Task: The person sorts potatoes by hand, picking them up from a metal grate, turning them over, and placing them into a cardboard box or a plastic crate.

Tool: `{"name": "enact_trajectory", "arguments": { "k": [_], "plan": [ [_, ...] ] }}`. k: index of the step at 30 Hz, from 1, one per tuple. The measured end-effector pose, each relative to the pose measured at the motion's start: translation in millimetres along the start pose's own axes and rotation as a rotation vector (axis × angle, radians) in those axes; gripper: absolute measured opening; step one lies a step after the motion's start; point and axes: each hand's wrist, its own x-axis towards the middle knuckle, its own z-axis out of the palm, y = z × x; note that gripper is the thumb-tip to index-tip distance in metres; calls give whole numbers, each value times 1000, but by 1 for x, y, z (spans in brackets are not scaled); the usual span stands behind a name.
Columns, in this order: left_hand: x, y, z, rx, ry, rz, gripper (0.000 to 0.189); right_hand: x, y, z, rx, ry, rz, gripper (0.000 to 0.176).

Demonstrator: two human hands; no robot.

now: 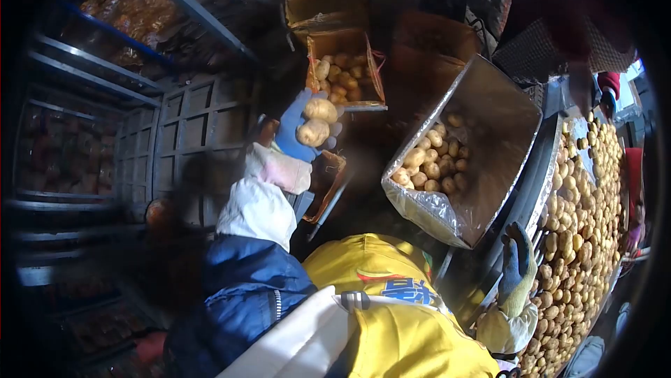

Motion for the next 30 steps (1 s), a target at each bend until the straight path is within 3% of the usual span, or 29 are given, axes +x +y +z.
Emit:
{"name": "enact_trajectory", "arguments": {
  "k": [3,6,7,9,10,13,15,16,17,19,23,24,25,29,30],
  "plan": [
    [11,3,40,93,-4,-65,55,-2,-3,0,-19,12,10,38],
    [13,-18,88,194,-213,-127,57,-5,-8,-2,-14,39,35,39],
    [18,-28,99,218,-310,-140,57,-7,-11,-1,55,49,77,39],
    [37,-59,109,203,-748,-127,61,-8,-20,-1,82,44,100,39],
    [42,-69,113,192,-867,-135,63,-8,-18,-2,49,65,42,39],
    [1,-44,190,422,-235,-315,66,-12,-27,-15,56,114,123,38],
    [27,-68,181,388,-267,-70,65,-15,-21,-25,25,154,66,37],
    [38,-70,187,138,-220,-273,62,-18,-21,-27,119,179,91,37],
    [37,-74,197,-78,-255,-394,59,-18,-21,-30,88,188,75,37],
    [41,-97,219,-185,-284,-431,59,-18,-19,-36,24,215,51,37],
    [47,-144,250,-213,-506,-550,49,-26,-21,-46,-70,276,29,34],
    [44,-155,265,-113,-479,-554,45,-28,-16,-40,24,366,58,33],
    [50,-169,271,-67,-568,-574,43,-32,-22,-46,-77,359,87,33],
    [27,-207,322,293,-620,-556,46,-41,-28,-61,-111,355,76,35],
    [25,-226,330,388,-793,-425,42,-44,-20,-65,-106,386,64,34]
  ]
}}
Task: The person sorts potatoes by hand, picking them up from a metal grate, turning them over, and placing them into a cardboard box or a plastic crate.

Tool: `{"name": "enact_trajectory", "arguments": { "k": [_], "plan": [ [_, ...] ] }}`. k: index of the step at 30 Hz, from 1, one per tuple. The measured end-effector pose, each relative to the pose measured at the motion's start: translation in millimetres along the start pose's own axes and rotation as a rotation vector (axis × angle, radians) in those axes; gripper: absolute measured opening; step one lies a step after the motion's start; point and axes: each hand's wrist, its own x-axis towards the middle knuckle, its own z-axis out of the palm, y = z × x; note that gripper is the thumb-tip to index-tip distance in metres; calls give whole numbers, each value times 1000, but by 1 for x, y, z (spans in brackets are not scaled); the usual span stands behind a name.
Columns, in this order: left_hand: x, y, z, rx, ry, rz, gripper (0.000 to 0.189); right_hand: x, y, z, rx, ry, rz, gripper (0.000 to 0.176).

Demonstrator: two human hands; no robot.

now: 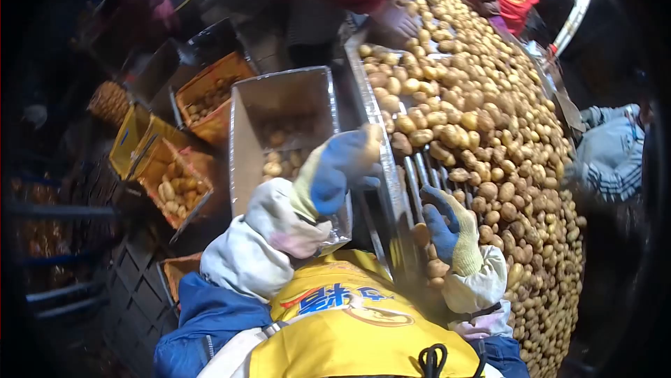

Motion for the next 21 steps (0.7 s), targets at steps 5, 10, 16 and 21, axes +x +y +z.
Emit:
{"name": "enact_trajectory", "arguments": {
  "k": [5,10,16,21],
  "plan": [
    [47,-61,57,1477,-344,565,24,25,4,-33,12,192,212,41],
    [58,-86,56,1759,-444,635,42,100,57,-49,-986,94,-277,60],
    [108,-72,50,1858,-372,670,44,178,99,-44,-1164,-21,-185,63],
    [160,-30,40,1854,-363,274,54,247,117,-48,-1064,-35,-38,65]
  ]
}}
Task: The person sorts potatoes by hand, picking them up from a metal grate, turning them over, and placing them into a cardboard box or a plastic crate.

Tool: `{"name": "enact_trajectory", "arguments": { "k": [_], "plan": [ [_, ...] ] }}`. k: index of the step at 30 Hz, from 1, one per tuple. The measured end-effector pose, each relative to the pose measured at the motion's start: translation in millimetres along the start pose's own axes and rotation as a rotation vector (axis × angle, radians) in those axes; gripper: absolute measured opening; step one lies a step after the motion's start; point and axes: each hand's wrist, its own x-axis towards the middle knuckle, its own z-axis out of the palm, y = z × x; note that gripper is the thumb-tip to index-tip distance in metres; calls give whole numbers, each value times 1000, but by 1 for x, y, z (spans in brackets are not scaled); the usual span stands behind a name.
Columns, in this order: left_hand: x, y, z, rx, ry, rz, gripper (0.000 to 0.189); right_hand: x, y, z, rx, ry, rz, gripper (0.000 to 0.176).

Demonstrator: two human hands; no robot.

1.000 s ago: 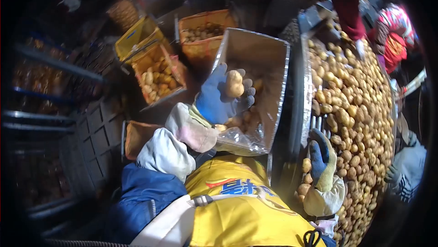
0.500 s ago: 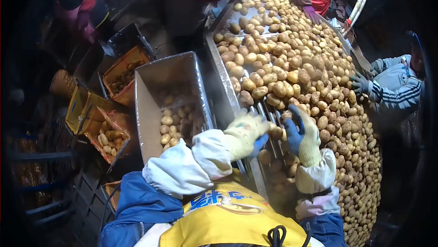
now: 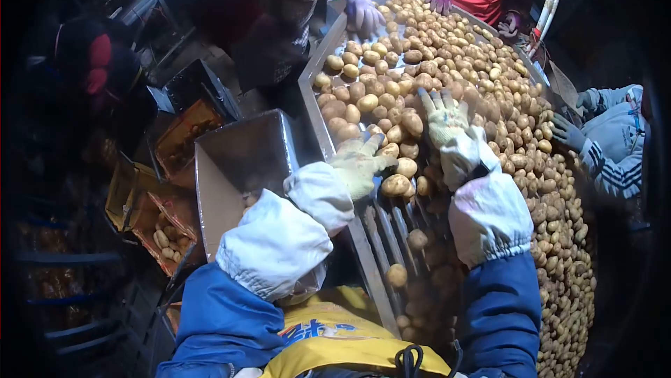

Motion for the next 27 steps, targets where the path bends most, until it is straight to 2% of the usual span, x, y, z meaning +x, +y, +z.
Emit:
{"name": "enact_trajectory", "arguments": {
  "k": [3,5,8,9,10,12,14,16,17,18,19,20,21,22,24,26,27],
  "plan": [
    [3,1,-21,-86,50,4,56,11,4,5,53,-20,19,66],
    [2,-9,-4,-162,208,13,56,-2,6,9,95,13,1,66],
    [-2,23,-6,119,-50,-39,56,-47,2,10,120,73,-74,67],
    [-17,32,7,186,205,103,55,-67,-2,6,104,77,-111,68],
    [-25,36,15,141,54,197,55,-89,-8,0,88,75,-155,68],
    [-56,82,3,49,-93,249,55,-130,-17,-25,47,-65,-206,70],
    [-86,90,32,-26,54,339,55,-164,-17,-42,110,-156,-223,75],
    [-91,88,37,-71,9,354,53,-182,-12,-93,349,-403,-191,59],
    [-90,90,26,-134,-36,325,53,-187,-2,-100,551,-410,-132,48],
    [-89,91,20,-193,-79,294,53,-192,2,-101,633,-261,-61,43],
    [-91,90,21,-230,54,262,51,-187,16,-88,562,-6,-125,45],
    [-88,87,19,-200,70,259,51,-179,28,-76,485,248,-186,47],
    [-82,81,16,-171,84,258,50,-170,29,-83,423,110,81,54],
    [-77,77,14,-142,96,256,49,-157,48,-42,281,247,103,60],
    [-70,65,26,-118,165,300,49,-130,49,-7,105,28,56,73],
    [-68,63,27,-90,239,335,49,-131,-8,-13,-143,72,-39,79],
    [-68,60,25,-134,178,327,45,-139,-24,-13,-63,49,-63,79]
  ]
}}
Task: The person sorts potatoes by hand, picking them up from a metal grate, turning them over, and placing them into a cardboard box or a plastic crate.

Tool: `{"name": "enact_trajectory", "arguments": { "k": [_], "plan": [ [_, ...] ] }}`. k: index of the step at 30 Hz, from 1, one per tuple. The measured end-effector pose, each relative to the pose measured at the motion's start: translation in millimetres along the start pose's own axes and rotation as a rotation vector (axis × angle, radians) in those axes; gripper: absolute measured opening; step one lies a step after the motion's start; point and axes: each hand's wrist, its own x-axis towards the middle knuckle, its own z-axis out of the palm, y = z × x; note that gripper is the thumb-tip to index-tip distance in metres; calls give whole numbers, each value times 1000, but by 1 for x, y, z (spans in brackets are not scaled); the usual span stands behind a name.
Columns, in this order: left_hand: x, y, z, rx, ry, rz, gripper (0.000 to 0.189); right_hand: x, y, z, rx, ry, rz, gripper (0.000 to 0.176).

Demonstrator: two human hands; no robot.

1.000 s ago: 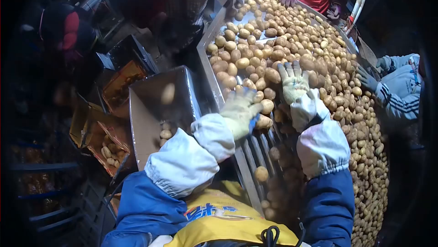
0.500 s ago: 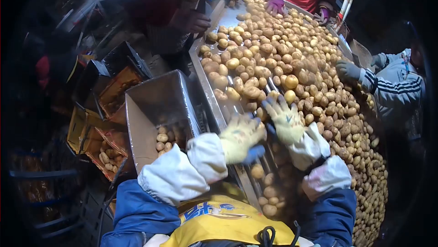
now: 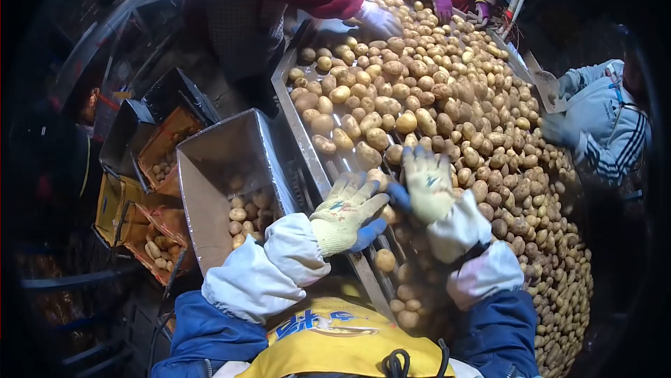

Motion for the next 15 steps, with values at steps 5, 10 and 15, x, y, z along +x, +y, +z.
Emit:
{"name": "enact_trajectory", "arguments": {
  "k": [5,10,15],
  "plan": [
    [-13,-13,9,-95,-34,-44,38,-5,10,-37,679,-206,-6,39],
    [-9,-9,-1,-139,-19,-46,36,75,40,-38,401,-33,214,37],
    [-6,-12,4,-144,75,-33,34,142,46,7,286,-274,293,41]
  ]
}}
